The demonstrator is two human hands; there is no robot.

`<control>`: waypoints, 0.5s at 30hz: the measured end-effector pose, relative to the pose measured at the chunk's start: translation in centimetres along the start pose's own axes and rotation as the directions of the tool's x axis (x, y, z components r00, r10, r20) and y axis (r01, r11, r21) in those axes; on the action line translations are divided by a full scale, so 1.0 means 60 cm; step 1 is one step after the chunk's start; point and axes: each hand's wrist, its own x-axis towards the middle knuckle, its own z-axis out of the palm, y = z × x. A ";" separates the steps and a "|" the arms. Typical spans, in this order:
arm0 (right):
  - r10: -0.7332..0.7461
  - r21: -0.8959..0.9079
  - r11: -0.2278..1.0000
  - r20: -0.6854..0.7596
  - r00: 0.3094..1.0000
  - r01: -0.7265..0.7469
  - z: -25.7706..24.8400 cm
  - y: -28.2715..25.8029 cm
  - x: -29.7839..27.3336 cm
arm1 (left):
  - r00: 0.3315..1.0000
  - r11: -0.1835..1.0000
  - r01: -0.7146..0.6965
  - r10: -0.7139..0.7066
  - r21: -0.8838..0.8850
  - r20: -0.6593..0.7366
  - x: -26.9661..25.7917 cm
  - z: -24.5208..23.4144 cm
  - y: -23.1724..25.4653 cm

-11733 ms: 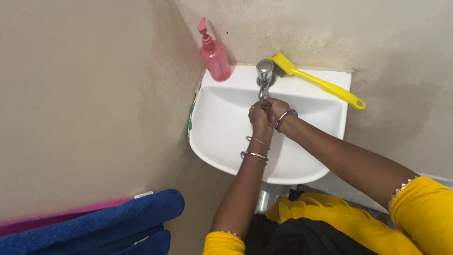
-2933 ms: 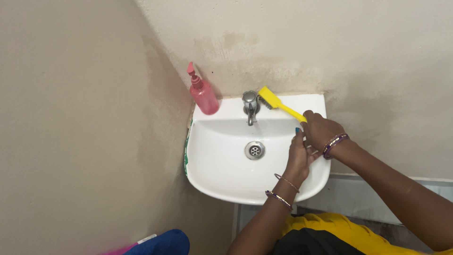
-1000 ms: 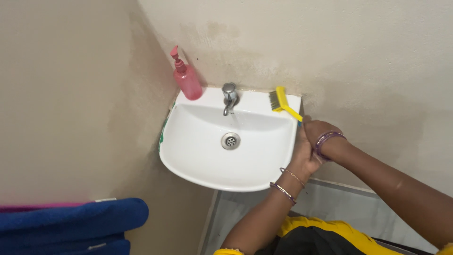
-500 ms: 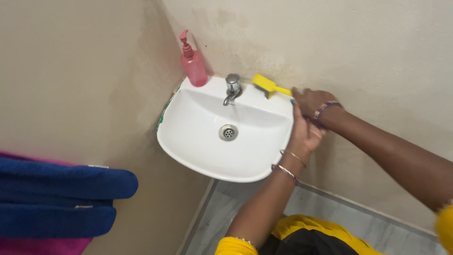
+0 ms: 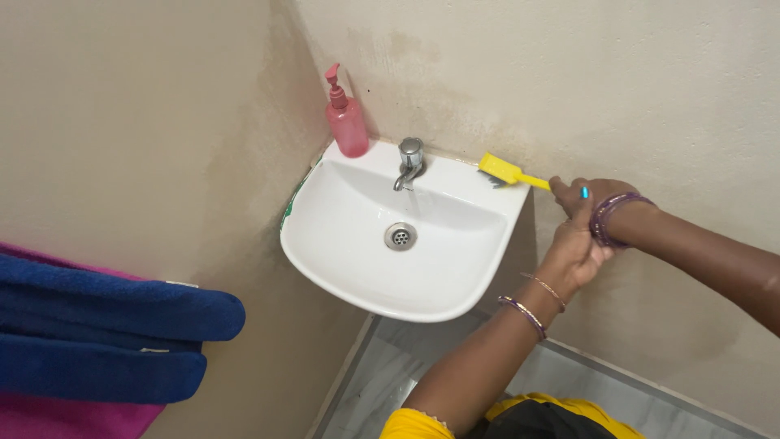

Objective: The person scrubs a white wall-mounted sink with a yellow brush under running water, focusing on the basin and drain area. They rinse the brush and briefly wipe the faucet before continuing to scrub the basin.

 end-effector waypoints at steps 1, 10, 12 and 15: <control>0.021 0.063 0.998 -0.025 0.999 -0.019 -0.002 -0.010 0.006 | 1.000 1.000 -0.025 0.025 0.013 -0.004 0.000 -0.006 0.009; -0.165 -0.051 0.985 -0.002 0.986 0.164 -0.050 -0.146 0.047 | 0.971 0.979 -0.200 0.193 -0.037 -0.139 0.038 -0.089 0.121; -0.173 -0.041 0.984 -0.063 0.983 0.171 -0.039 -0.122 0.046 | 0.973 0.984 -0.177 0.176 0.010 -0.147 0.036 -0.076 0.102; -0.039 0.072 0.997 0.008 0.999 0.039 -0.021 -0.057 0.020 | 0.983 0.987 -0.111 0.126 0.112 -0.133 0.035 -0.047 0.035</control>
